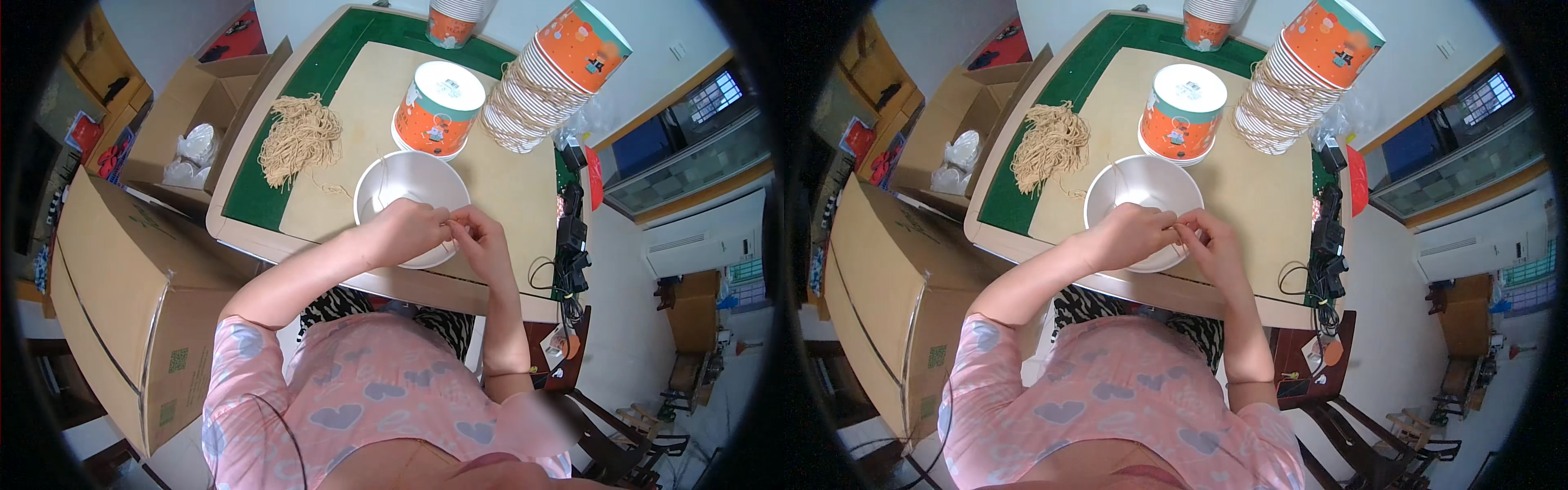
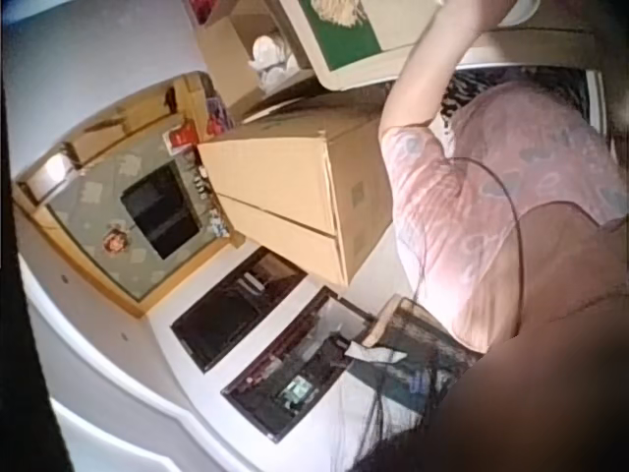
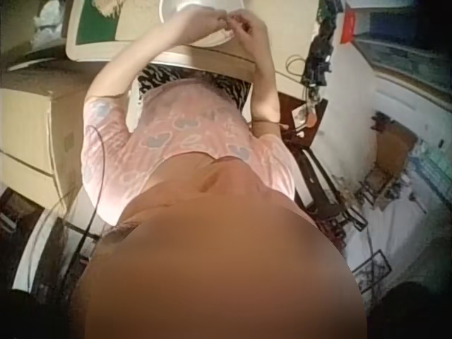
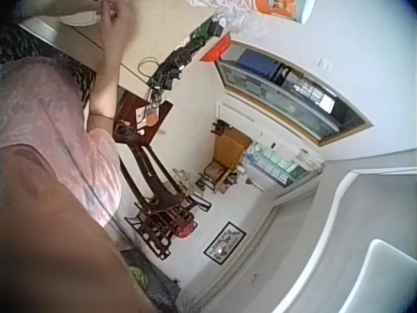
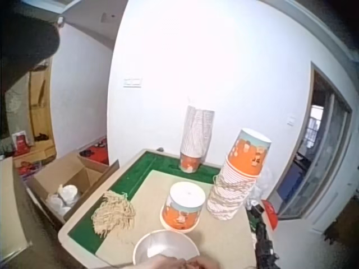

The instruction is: The recorder is applying rubber bands to paper bowls for packaging.

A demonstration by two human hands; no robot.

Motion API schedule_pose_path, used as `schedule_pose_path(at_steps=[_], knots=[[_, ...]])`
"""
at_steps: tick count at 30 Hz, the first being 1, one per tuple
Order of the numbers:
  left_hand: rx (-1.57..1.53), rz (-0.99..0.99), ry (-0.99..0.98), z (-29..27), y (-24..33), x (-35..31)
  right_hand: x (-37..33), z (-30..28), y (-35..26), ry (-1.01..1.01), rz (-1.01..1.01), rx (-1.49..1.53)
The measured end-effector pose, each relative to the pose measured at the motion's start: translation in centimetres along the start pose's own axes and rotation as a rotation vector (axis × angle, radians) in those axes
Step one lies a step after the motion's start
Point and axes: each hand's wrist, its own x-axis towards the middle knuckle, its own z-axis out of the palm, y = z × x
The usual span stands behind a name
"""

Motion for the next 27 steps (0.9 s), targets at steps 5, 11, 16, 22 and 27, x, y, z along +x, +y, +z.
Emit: schedule_pose_path(at_steps=[5,11,16,22,27], knots=[[-0.318,-0.120,0.154,-1.4,1.4,-0.1,-0.9,0.4,-0.7,0.206,-0.046,-0.141],[-0.980,-0.465,0.143,-0.4,0.4,0.0,-2.6,2.4,-1.4,0.435,-0.194,0.008],[-1.582,-0.739,-0.081,-1.4,-0.3,0.5,-3.0,3.8,-2.2,0.526,-0.248,-0.064],[-1.647,-0.781,-0.036,-0.9,-0.5,0.4,-3.1,4.3,-1.6,0.540,-0.402,-0.218],[-1.633,-0.790,-0.026,-1.2,-0.4,0.3,-3.0,4.2,-1.3,0.551,-0.434,-0.257]])
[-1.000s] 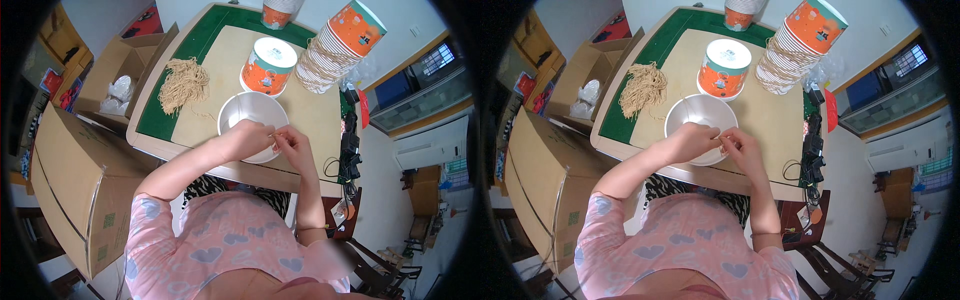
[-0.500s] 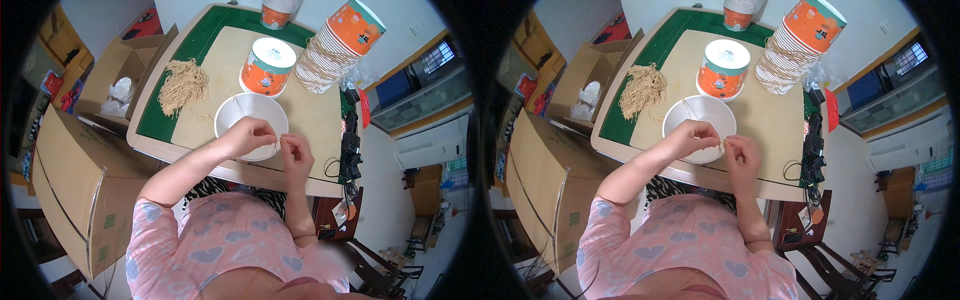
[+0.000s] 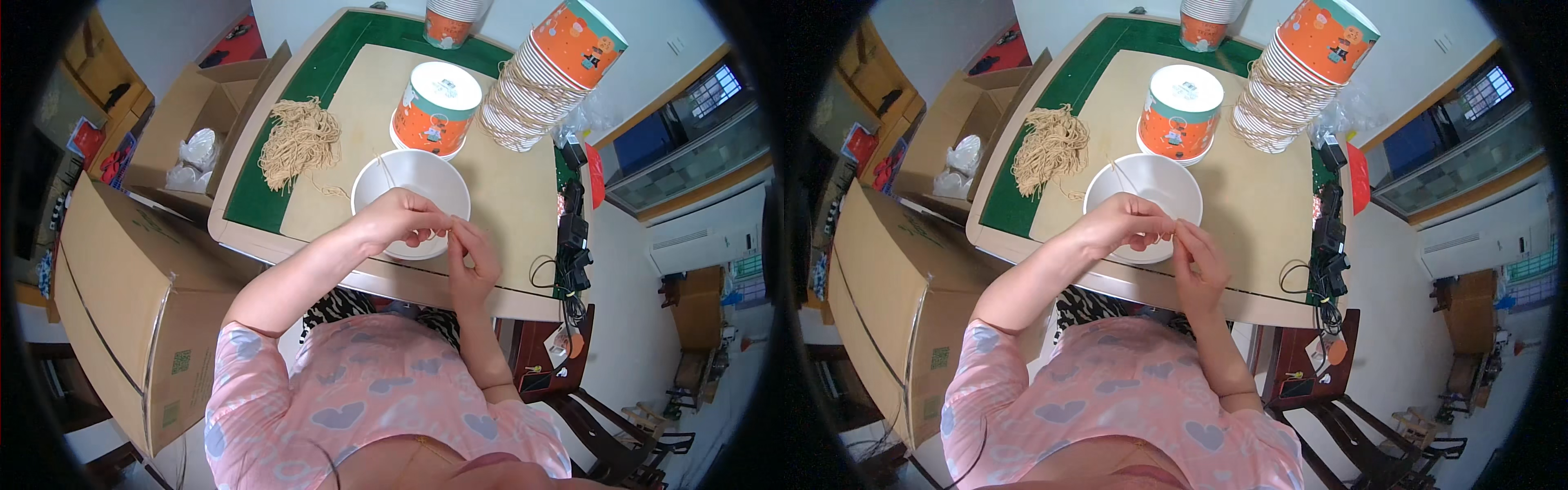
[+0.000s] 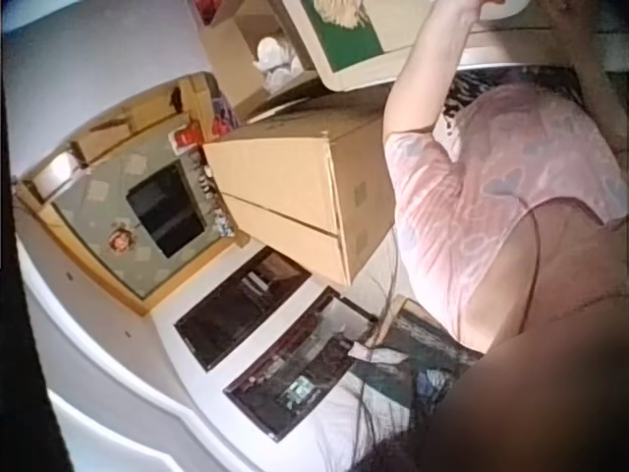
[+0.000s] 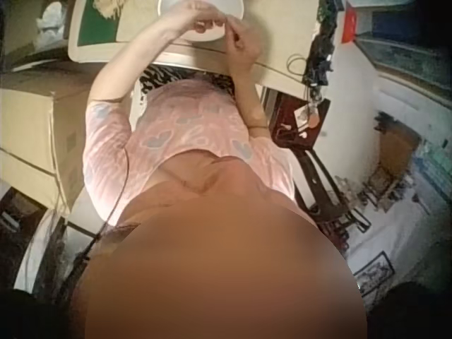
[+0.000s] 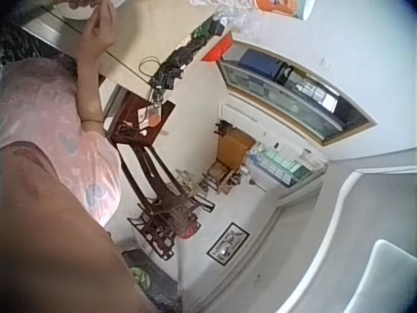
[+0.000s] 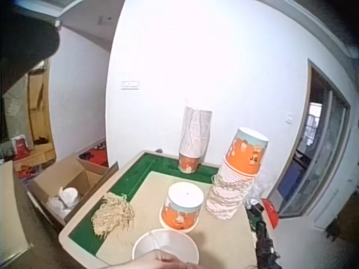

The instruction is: The recorder is applying rubber bands to paper bowls for packaging.

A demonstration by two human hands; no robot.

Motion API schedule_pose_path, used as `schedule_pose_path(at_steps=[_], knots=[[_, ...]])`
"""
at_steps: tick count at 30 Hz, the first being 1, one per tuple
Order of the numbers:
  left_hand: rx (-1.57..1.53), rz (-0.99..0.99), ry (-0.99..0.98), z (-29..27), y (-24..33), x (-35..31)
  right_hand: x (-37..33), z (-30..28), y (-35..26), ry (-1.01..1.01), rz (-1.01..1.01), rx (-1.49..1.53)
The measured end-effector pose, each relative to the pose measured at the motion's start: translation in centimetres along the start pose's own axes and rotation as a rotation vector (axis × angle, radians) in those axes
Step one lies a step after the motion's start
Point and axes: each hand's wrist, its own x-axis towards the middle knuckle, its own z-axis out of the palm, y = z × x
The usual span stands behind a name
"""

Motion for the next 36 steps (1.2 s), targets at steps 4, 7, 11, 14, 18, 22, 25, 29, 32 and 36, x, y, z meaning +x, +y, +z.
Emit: schedule_pose_path(at_steps=[4,7,11,14,18,22,25,29,32,36], knots=[[0.194,0.075,0.072,0.3,0.0,-0.3,-0.3,-0.2,0.0,-0.019,0.117,0.095],[0.544,0.340,0.190,0.8,-0.6,-0.5,-0.4,-0.2,0.3,-0.037,0.372,0.255],[0.679,0.399,0.219,1.4,-0.1,-1.3,-0.1,0.0,0.7,0.000,0.394,0.184],[0.644,0.410,0.226,1.3,-0.6,-1.1,0.1,0.0,0.8,0.013,0.334,0.146],[0.628,0.436,0.243,1.3,-0.7,-1.0,0.5,0.0,0.4,-0.004,0.324,0.139],[0.679,0.437,0.257,1.5,-0.3,-1.0,0.5,0.1,0.5,0.006,0.330,0.137],[0.672,0.457,0.272,1.4,-0.5,-0.8,0.3,0.1,1.0,-0.009,0.318,0.130],[0.683,0.419,0.294,1.3,-0.4,-0.7,0.9,0.2,-0.2,-0.080,0.466,0.328],[0.666,0.338,0.313,1.0,0.0,-1.0,1.3,0.1,-0.6,-0.183,0.490,0.369],[0.620,0.382,0.327,0.4,0.1,-1.0,0.9,0.1,0.5,-0.198,0.486,0.308]])
